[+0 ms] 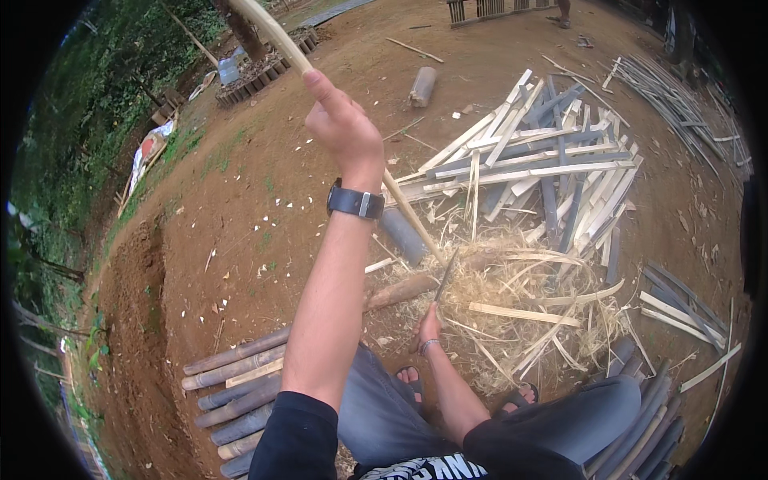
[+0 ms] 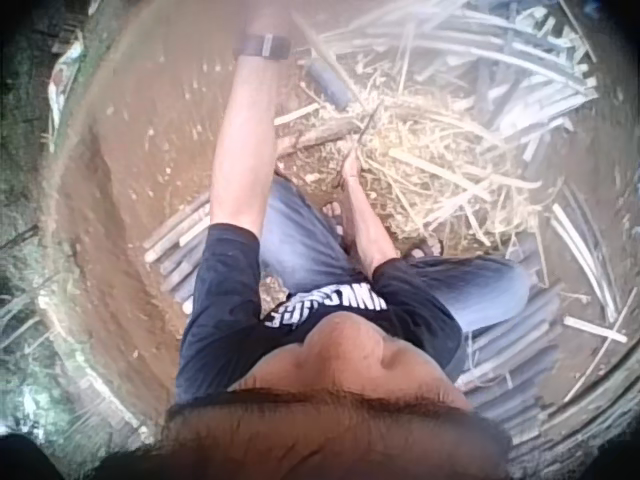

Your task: The person whittles a long piece of wood using a large blade, shaving off thin strips and then turning the wood over to whittle the other side.

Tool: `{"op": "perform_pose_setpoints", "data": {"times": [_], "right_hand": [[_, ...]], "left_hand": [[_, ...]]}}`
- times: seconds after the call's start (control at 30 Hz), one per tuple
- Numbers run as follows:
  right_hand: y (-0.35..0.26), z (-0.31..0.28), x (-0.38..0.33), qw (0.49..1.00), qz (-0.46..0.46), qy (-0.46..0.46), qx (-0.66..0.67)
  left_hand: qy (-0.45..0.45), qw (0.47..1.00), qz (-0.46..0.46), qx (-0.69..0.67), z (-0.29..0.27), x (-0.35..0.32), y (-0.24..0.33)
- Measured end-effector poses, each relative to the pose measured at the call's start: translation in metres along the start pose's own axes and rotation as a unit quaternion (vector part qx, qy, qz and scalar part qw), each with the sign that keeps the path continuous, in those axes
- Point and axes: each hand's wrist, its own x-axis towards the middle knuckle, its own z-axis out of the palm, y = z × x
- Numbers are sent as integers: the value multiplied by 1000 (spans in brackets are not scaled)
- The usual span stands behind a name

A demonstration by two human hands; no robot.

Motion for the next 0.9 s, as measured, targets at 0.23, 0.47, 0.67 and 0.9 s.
{"op": "perform_pose_setpoints", "data": {"times": [0.23,0.47,0.67,0.9], "right_hand": [[-78,84,-119,958,-152,-237,56],[-97,92,-117,905,-344,-235,-93],[-19,33,-53,996,-28,-76,43],[-61,71,-108,950,-261,-169,-36]], "left_hand": [[22,999,-32,6,-11,4,-2],[36,996,-66,-48,-28,6,10],[50,995,-61,-61,-46,3,9],[21,999,-42,-24,-26,-13,21]]}}
